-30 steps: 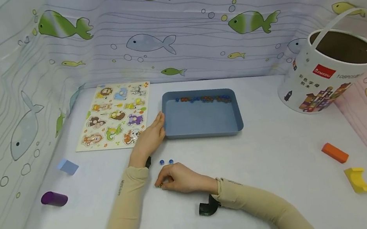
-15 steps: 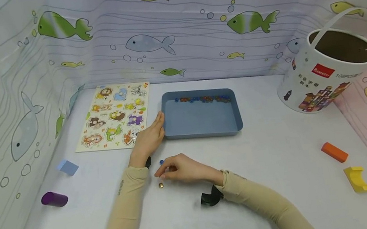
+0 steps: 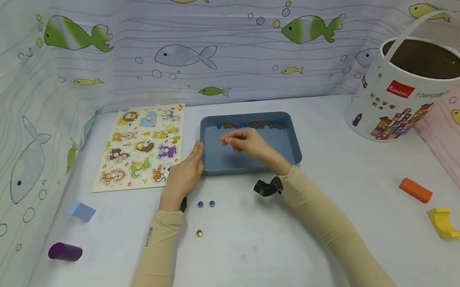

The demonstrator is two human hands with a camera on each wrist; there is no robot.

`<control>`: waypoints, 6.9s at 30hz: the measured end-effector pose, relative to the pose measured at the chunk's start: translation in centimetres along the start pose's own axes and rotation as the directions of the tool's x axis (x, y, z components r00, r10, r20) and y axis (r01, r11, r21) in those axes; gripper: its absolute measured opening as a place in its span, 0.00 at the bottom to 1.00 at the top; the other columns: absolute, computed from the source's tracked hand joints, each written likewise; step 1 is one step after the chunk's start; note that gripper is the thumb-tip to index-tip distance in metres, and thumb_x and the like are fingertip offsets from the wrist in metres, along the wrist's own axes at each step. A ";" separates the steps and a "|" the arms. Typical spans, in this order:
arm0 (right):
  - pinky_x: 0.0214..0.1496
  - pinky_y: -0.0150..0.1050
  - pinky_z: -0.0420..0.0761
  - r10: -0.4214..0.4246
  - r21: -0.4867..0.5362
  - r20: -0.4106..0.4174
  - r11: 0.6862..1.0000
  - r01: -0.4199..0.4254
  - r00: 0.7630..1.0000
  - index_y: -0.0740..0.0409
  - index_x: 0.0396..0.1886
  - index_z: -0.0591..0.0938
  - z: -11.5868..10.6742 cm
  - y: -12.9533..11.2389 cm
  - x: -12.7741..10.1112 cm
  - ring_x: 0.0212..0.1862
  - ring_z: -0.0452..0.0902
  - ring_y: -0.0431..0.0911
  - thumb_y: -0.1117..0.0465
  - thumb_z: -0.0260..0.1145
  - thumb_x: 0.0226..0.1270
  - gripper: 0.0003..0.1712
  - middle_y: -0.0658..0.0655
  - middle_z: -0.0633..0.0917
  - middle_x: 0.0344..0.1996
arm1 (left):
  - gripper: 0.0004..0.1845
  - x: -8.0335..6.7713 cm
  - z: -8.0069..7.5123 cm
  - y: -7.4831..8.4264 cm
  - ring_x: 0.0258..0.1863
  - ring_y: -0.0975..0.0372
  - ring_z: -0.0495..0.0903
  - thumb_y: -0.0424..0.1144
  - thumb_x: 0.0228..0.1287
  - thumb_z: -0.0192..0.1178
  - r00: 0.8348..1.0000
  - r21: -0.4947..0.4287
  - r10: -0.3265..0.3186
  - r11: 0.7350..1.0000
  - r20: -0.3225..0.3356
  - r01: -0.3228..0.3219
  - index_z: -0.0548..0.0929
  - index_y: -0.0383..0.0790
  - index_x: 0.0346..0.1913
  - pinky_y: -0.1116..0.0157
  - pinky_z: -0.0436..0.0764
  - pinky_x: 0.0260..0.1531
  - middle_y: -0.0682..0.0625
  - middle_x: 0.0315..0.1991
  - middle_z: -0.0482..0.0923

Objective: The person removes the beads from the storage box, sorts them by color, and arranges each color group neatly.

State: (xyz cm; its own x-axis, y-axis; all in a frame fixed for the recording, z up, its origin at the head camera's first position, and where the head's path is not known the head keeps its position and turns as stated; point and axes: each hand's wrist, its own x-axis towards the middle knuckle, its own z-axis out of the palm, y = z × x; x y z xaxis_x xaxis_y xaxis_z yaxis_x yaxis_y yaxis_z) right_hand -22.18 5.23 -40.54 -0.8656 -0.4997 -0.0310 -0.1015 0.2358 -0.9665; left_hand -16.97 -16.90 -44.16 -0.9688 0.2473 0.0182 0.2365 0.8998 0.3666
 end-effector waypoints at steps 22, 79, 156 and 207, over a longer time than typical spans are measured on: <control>0.54 0.36 0.80 0.334 0.152 -0.312 0.942 -0.300 0.890 0.57 0.54 0.84 -0.1 2.4 9.0 0.51 0.82 0.47 0.65 0.57 0.72 0.16 0.58 0.85 0.54 | 0.29 0.0 0.1 0.0 0.13 0.59 0.68 0.40 0.75 0.41 1.000 -0.014 -0.008 1.000 0.000 0.008 0.54 0.41 0.76 0.66 0.66 0.12 0.49 0.77 0.51; 0.34 0.34 0.75 0.029 -0.088 -0.106 0.995 -0.038 0.994 0.58 0.52 0.84 3.4 -0.4 1.1 0.41 0.79 0.55 0.55 0.63 0.69 0.17 0.56 0.86 0.45 | 0.29 -0.1 -0.1 0.0 0.21 0.56 0.76 0.41 0.76 0.40 0.999 -0.009 -0.027 1.000 0.024 0.027 0.52 0.42 0.77 0.66 0.71 0.17 0.50 0.78 0.48; 0.55 0.41 0.79 0.151 -0.074 -0.229 0.982 -0.172 0.962 0.54 0.54 0.84 -2.2 3.4 7.5 0.56 0.79 0.48 0.61 0.62 0.70 0.15 0.56 0.84 0.55 | 0.30 -0.3 0.0 0.0 0.58 0.47 0.78 0.41 0.75 0.40 0.999 -0.027 -0.033 0.999 0.023 0.034 0.51 0.42 0.77 0.56 0.82 0.34 0.50 0.77 0.48; 0.34 0.34 0.72 -0.103 -0.101 -0.091 0.990 0.094 0.991 0.63 0.53 0.81 -0.3 0.5 2.6 0.35 0.74 0.54 0.63 0.65 0.66 0.17 0.59 0.85 0.48 | 0.29 -0.3 0.0 0.0 0.42 0.49 0.84 0.42 0.76 0.40 0.999 -0.018 -0.029 0.999 0.021 0.030 0.51 0.43 0.76 0.65 0.75 0.20 0.50 0.78 0.48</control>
State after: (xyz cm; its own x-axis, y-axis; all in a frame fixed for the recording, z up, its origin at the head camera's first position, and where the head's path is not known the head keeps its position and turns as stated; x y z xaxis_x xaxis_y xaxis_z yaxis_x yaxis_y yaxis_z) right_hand -24.56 4.27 -41.02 -0.8916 -0.4435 0.0919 -0.2311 0.2711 -0.9344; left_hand -16.68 -17.00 -44.20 -0.9735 0.2282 -0.0122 0.2062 0.9000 0.3840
